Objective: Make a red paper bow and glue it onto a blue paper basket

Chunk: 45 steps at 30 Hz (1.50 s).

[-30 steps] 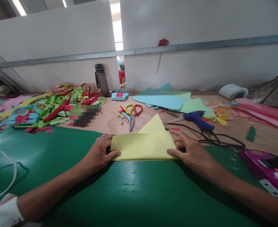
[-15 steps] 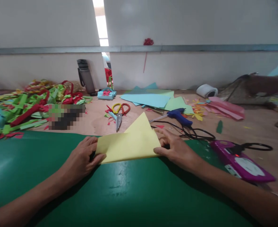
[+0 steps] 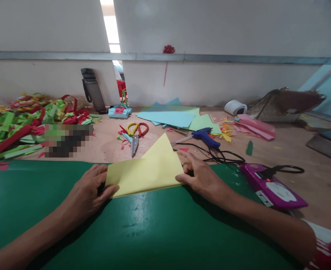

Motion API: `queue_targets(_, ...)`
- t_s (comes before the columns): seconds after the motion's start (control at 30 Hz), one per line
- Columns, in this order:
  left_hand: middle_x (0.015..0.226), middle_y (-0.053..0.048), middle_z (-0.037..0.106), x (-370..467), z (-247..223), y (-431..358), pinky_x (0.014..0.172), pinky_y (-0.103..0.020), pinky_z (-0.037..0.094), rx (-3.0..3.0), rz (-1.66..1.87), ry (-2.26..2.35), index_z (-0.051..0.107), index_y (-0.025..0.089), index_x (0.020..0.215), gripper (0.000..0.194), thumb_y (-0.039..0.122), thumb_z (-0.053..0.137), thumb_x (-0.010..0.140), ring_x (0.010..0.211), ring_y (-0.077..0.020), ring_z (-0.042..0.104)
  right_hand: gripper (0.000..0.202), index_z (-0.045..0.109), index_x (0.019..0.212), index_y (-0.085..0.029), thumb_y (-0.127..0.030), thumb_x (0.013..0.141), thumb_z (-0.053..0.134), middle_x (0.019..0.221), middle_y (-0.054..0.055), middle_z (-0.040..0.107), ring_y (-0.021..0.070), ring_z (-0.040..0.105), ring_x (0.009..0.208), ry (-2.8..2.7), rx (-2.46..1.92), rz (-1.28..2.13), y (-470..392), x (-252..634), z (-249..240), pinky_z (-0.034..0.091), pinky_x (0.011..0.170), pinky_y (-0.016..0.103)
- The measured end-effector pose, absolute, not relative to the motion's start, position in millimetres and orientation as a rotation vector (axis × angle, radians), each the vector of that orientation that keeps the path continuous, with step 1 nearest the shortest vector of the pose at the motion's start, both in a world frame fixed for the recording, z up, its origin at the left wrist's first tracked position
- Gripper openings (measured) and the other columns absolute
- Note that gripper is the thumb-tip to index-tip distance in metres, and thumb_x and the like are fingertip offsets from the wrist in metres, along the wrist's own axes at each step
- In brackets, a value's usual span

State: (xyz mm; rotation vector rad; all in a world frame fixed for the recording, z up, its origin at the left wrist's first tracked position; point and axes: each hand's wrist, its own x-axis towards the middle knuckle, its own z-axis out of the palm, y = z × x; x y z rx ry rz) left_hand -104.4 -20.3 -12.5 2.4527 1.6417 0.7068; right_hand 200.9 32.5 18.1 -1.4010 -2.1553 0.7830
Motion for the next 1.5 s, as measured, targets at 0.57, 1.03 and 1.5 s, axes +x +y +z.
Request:
queue_targets(0.57, 0.1, -0.006, 0.062, -107.9, -17.3, -18.4, 0.079, -0.031, 0.043, 2.5, 0.707, 1.635, 0.063, 0.017, 0.084, 0.028, 0.038, 0.046, 0.089, 0.093, -0.0218, 0.054, 0.063, 0.037, 0.135, -0.011, -0.016, 0.075, 0.056, 0.066, -0.002, 0.054, 0.021, 0.052, 0.077, -2.306, -1.418, 0.412, 31.6, 199.1, 8.8, 0.036, 0.076, 0.034)
queue_targets(1.03, 0.102, -0.009, 0.059, -96.4, -0.5, -25.1, 0.084, -0.035, 0.043, 2.334, 0.611, 1.737, 0.064, 0.015, 0.082, 0.022, 0.028, 0.048, 0.087, 0.096, -0.0226, 0.051, 0.062, 0.029, 0.139, -0.012, -0.022, 0.081, 0.049, 0.069, 0.002, 0.057, 0.0261, 0.055, 0.082, -2.395, -1.244, 0.149, 41.5, 207.3, -9.8, 0.036, 0.085, 0.047)
queue_targets(1.5, 0.093, -0.008, 0.058, -96.2, -0.1, -25.5, 0.078, -0.035, 0.044, 2.335, 0.589, 1.777, 0.056, 0.017, 0.068, 0.022, 0.028, 0.049, 0.086, 0.088, -0.0225, 0.051, 0.063, 0.029, 0.138, -0.012, -0.02, 0.081, 0.053, 0.064, -0.003, 0.057, 0.0211, 0.055, 0.068, -2.417, -1.227, 0.082, 44.4, 209.2, -12.9, 0.038, 0.081, 0.043)
